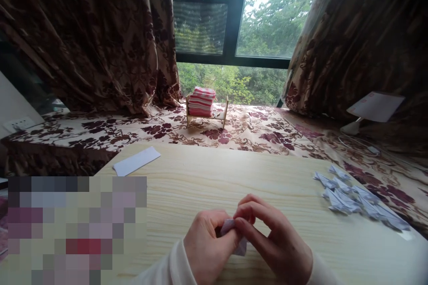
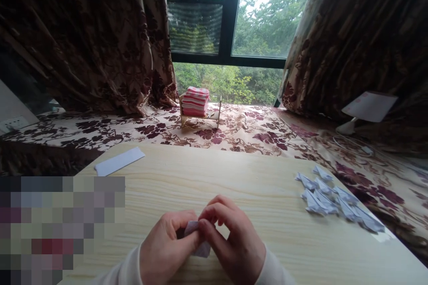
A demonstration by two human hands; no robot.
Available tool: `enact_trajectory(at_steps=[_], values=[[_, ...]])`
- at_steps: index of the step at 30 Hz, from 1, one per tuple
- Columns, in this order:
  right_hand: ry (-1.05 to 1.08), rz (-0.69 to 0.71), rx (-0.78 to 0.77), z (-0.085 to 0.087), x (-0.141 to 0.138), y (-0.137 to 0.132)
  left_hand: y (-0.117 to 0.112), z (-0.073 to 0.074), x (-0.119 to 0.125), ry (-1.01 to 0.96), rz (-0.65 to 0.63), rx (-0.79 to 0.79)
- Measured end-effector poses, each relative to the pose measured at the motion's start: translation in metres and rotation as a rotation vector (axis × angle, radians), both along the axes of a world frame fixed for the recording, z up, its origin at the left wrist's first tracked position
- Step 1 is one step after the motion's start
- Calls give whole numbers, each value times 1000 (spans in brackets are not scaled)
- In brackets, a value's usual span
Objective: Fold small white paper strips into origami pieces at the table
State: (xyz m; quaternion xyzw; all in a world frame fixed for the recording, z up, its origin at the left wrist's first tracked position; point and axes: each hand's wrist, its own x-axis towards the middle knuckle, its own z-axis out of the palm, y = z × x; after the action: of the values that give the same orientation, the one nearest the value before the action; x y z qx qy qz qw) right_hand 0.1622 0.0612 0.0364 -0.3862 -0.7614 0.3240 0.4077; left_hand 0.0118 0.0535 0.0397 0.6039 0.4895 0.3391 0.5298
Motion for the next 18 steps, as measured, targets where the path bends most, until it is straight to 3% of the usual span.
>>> enact_trajectory(at_steps=[12, 15, 18], values=[[27, -48, -23, -4, -3, -5, -2, 3, 0, -69, -5, 76], [58, -61, -137, -5, -4, -4, -2, 4, 0, -61, 24, 96], [90, -116, -219, -1, -2, -1, 1, 3, 0, -172, 78, 6]])
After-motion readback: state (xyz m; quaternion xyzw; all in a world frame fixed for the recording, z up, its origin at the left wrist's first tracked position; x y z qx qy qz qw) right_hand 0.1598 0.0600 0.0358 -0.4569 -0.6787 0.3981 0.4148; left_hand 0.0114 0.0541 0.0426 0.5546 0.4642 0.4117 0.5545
